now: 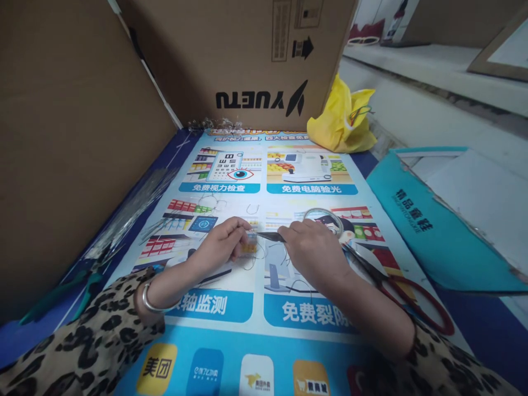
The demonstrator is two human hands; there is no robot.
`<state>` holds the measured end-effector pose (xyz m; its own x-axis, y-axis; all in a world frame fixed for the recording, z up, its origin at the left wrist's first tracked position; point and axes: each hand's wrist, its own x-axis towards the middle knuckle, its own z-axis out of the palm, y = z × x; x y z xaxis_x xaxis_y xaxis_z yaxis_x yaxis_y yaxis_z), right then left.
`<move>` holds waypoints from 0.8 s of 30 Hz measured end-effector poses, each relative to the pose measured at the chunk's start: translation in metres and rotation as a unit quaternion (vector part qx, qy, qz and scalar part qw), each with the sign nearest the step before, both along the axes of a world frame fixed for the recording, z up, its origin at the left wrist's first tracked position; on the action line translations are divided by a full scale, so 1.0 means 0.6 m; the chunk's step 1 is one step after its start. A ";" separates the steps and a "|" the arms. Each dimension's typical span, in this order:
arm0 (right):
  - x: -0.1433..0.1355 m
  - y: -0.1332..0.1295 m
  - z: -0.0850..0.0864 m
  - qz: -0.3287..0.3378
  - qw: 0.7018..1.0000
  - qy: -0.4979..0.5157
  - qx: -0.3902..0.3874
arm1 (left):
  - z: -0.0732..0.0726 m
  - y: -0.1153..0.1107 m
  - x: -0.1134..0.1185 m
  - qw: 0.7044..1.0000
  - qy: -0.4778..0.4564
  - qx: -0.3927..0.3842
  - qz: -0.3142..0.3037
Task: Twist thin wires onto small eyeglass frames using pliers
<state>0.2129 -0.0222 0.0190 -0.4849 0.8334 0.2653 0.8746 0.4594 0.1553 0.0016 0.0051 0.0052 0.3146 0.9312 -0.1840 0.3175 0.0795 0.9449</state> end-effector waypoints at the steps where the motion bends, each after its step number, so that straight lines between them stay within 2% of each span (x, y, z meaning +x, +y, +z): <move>1: -0.001 0.000 0.000 0.000 1.000 0.020 -0.016 | 0.001 0.000 0.000 1.000 0.012 0.015 0.004; 6: -0.003 -0.001 -0.001 -0.018 0.992 0.082 -0.095 | 0.001 -0.002 0.000 0.997 0.046 0.061 0.006; 11: -0.007 0.000 -0.002 -0.044 0.978 0.116 -0.170 | -0.003 -0.002 0.001 0.997 0.039 0.063 0.010; 18: -0.010 0.001 -0.006 -0.056 0.970 0.124 -0.199 | 0.002 -0.001 0.004 0.997 -0.053 -0.035 0.040; 24: -0.011 0.003 -0.009 -0.064 0.966 0.140 -0.207 | 0.002 -0.001 0.007 0.981 -0.158 -0.092 0.060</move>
<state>0.2062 -0.0204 0.0137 -0.3276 0.9448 0.0023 0.9094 0.3160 -0.2704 0.0057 0.0047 0.0061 0.2726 0.9252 -0.2639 -0.0121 0.2775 0.9606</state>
